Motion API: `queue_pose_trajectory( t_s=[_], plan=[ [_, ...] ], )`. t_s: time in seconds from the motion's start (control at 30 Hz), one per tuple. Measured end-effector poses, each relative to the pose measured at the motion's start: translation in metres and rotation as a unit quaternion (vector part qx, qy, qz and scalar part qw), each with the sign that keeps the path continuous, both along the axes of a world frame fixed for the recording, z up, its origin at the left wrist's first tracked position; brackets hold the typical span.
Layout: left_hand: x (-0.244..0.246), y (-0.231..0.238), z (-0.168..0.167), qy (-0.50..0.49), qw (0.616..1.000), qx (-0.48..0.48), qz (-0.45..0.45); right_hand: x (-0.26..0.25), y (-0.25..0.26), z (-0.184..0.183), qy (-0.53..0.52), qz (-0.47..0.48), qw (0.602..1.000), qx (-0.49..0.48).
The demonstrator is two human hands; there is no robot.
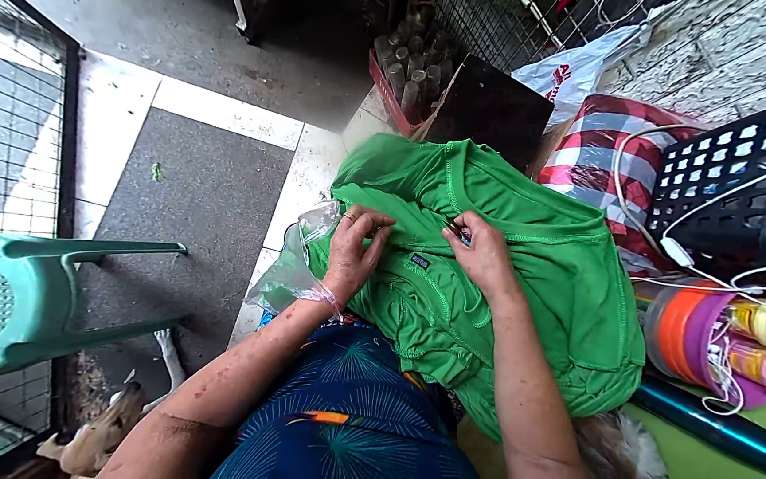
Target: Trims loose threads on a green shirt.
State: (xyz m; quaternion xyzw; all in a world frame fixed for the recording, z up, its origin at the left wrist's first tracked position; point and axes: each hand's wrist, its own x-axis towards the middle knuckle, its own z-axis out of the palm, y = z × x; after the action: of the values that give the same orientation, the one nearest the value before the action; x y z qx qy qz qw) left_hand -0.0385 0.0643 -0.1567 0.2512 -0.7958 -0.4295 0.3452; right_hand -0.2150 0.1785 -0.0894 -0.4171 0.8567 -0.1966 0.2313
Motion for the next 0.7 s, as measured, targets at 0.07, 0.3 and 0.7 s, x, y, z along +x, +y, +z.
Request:
queue_pose_trajectory(
  t_s=[0.07, 0.3, 0.7],
  plan=[
    [-0.004, -0.001, 0.008, 0.014, 0.998, -0.019, -0.066, 0.001, 0.000, 0.001, 0.001, -0.001, 1.000, 0.002],
    [-0.020, 0.010, 0.000, -0.062, 0.991, -0.024, -0.118, 0.001, -0.001, 0.002, -0.007, -0.010, 1.000, 0.011],
    [-0.008, 0.002, -0.005, -0.030, 0.962, 0.265, -0.052, 0.001, 0.008, -0.009, 0.084, 0.058, 0.983, -0.155]
  ],
)
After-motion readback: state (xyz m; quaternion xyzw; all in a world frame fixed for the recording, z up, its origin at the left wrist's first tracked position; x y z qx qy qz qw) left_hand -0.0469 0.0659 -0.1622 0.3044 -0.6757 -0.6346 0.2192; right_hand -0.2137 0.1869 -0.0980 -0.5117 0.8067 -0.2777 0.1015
